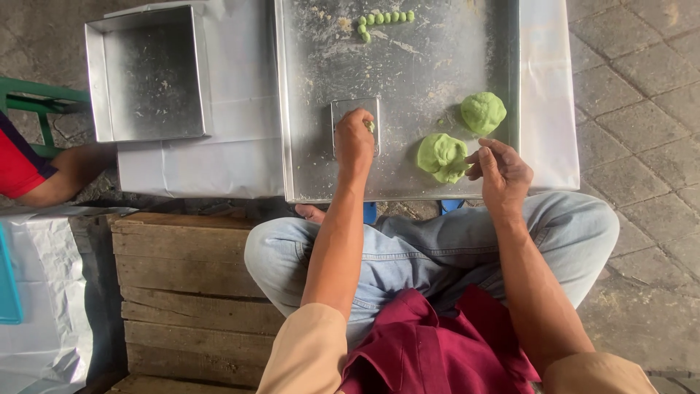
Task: Shaping small pieces of green dough into ridged cylinders using a manual tool
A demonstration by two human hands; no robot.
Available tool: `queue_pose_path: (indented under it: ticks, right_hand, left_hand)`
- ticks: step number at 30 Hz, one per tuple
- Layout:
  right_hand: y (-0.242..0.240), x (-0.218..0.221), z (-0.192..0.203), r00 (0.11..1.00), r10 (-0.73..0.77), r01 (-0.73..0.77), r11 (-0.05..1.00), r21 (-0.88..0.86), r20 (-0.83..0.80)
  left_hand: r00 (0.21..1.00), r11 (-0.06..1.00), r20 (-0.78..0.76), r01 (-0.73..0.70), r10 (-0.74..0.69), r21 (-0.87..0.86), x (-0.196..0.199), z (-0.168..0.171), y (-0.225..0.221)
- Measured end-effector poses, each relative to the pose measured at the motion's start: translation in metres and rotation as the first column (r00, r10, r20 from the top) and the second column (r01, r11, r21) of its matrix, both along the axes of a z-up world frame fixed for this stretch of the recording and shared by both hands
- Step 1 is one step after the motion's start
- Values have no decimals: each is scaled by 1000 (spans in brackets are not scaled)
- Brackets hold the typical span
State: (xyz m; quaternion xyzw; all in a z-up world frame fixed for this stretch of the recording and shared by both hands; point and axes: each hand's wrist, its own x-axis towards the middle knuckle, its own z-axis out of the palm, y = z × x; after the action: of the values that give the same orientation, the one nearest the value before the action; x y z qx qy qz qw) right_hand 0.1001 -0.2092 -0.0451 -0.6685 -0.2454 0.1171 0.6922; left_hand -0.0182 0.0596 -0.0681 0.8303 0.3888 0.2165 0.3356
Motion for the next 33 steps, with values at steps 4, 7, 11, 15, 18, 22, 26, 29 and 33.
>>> queue_pose_path:
  ticks: [4,7,11,15,18,22,26,29,33]
  right_hand:
    - [-1,3,-2,1000,-4,5,1000,3,-16]
    - [-2,1,-5,999,3,-3,1000,19,-44]
    - [1,-1,1,998,-11,7,998,-56,-61]
    - [-3,1,-8,993,22,-34,995,-98,-116]
    - [4,-14,19,990,65,-78,992,-102,-122]
    - [16,-42,52,975,106,-118,992,-51,-197]
    - [22,-59,53,975,6,-40,988,-149,-222]
    - [21,-59,37,948,-136,91,982,-168,-287]
    - [18,-57,38,972,-227,221,971,-86,-63]
  left_hand:
    - [984,997,-161,-67,73,46,-3,9,-1]
    - [984,994,-146,-98,102,38,-8,20,-6]
    - [974,999,-226,-9,19,43,-2,3,-4]
    - [977,998,-215,19,-4,67,1,-23,3]
    - [990,986,-50,127,-133,-112,8,0,-18]
    - [944,838,133,329,-302,-435,3,96,-74]
    - [925,768,135,371,-355,-522,-7,87,-93]
    - [930,770,147,361,-336,-526,-8,97,-102]
    - [932,755,289,351,-220,-554,-7,157,-123]
